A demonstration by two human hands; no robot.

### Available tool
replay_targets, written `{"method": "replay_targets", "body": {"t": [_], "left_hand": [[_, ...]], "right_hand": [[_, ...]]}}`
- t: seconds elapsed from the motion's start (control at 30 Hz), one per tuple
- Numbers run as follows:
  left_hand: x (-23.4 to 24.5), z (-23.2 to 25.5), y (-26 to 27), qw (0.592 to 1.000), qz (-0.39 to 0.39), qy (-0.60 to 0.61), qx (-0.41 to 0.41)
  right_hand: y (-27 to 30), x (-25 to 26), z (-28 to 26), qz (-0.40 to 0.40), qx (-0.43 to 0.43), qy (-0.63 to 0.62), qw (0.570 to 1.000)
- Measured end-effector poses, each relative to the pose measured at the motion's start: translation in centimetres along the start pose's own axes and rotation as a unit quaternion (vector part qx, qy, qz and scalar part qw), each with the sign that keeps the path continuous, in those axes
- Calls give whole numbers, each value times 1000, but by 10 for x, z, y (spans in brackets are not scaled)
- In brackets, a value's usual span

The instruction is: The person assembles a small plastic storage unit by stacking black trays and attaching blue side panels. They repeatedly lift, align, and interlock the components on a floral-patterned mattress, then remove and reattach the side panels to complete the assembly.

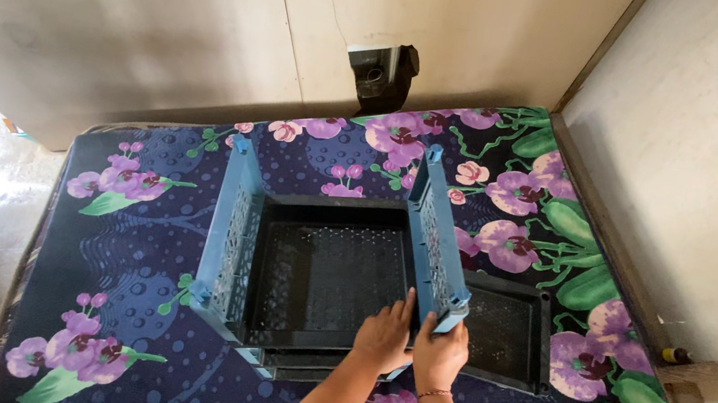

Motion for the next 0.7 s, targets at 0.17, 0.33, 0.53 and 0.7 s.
{"method": "replay_targets", "body": {"t": [0.17,0.33,0.53,0.7], "left_hand": [[-1,5,0,999,-14,-34,-6],[3,9,3,1000,-9,-28,-8],[5,9,6,1000,-11,-25,3],[6,12,15,999,40,-20,-20]], "right_hand": [[-3,18,-13,-6,-12,-47,999],[-8,18,-10,-8,-77,-152,985],[-9,15,-10,61,-75,-139,986],[3,22,-5,57,-100,-107,988]]}}
Point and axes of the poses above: each hand's wrist, its own y-axis away from the middle knuckle, its own x-axis out of the back of the hand, z = x × y, the point moved 9 cm from there along -y, towards the middle knuckle, and after that the axes turned 9 degrees about z, right-handed, at the moved point
